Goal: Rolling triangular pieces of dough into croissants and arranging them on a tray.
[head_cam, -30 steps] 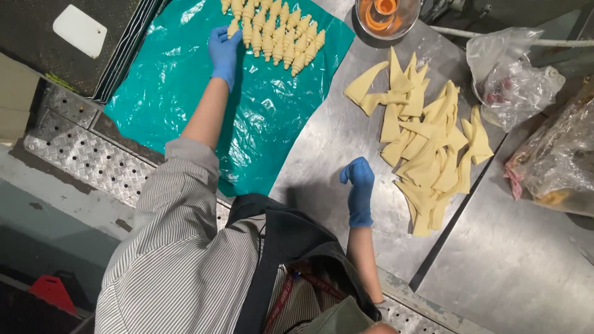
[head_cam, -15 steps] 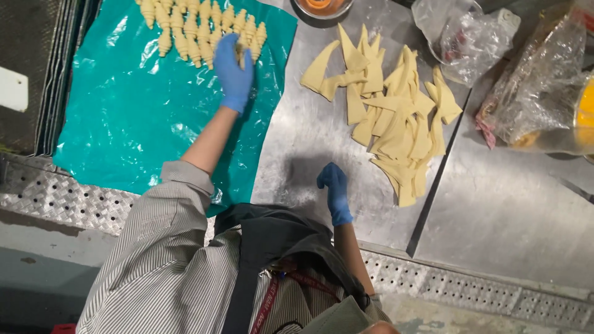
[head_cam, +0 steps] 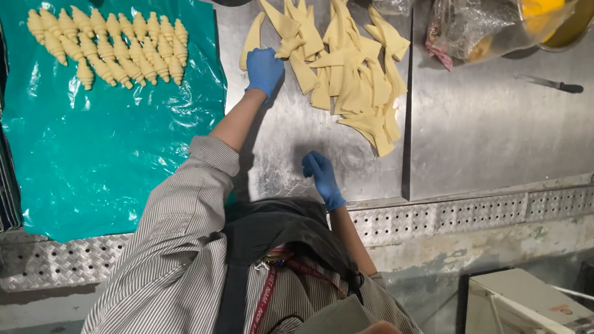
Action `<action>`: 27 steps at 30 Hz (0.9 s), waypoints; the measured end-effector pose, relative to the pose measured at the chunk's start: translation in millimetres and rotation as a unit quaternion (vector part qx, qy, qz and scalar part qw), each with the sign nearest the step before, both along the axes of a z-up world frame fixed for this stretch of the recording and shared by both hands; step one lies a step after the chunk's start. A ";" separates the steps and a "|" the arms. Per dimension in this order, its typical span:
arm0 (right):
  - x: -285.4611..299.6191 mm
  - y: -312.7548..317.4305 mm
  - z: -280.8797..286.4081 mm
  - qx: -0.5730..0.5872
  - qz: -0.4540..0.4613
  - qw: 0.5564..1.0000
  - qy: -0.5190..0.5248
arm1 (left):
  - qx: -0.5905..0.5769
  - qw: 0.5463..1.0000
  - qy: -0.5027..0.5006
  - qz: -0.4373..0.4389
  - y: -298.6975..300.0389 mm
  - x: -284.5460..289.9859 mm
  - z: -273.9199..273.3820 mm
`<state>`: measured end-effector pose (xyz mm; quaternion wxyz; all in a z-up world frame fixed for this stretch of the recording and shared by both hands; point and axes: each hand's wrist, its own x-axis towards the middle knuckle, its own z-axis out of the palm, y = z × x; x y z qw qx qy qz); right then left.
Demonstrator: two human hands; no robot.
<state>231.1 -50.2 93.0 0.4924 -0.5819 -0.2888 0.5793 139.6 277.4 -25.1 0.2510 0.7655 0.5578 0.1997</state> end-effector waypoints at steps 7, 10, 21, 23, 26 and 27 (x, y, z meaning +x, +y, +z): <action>-10.4 42.3 72.0 0.097 -0.053 0.956 -0.271 | -0.183 0.938 -0.289 -0.052 -73.2 -34.3 47.2; -21.6 54.3 104.0 0.222 -0.045 0.869 -0.440 | -0.332 0.874 -0.350 -0.056 -142.3 -53.7 119.9; -10.9 11.9 83.8 0.203 -0.087 0.942 -0.252 | -0.402 0.789 -0.453 -0.098 -232.5 -73.9 191.1; -15.2 5.6 82.6 0.201 -0.093 0.944 -0.243 | -0.367 0.820 -0.425 -0.106 -238.6 -72.2 182.9; -16.9 4.6 85.1 0.198 -0.108 0.948 -0.227 | -0.306 0.857 -0.393 -0.132 -238.0 -71.7 182.1; -18.0 3.2 86.5 0.189 -0.114 0.950 -0.219 | -0.287 0.863 -0.389 -0.147 -238.8 -73.3 183.4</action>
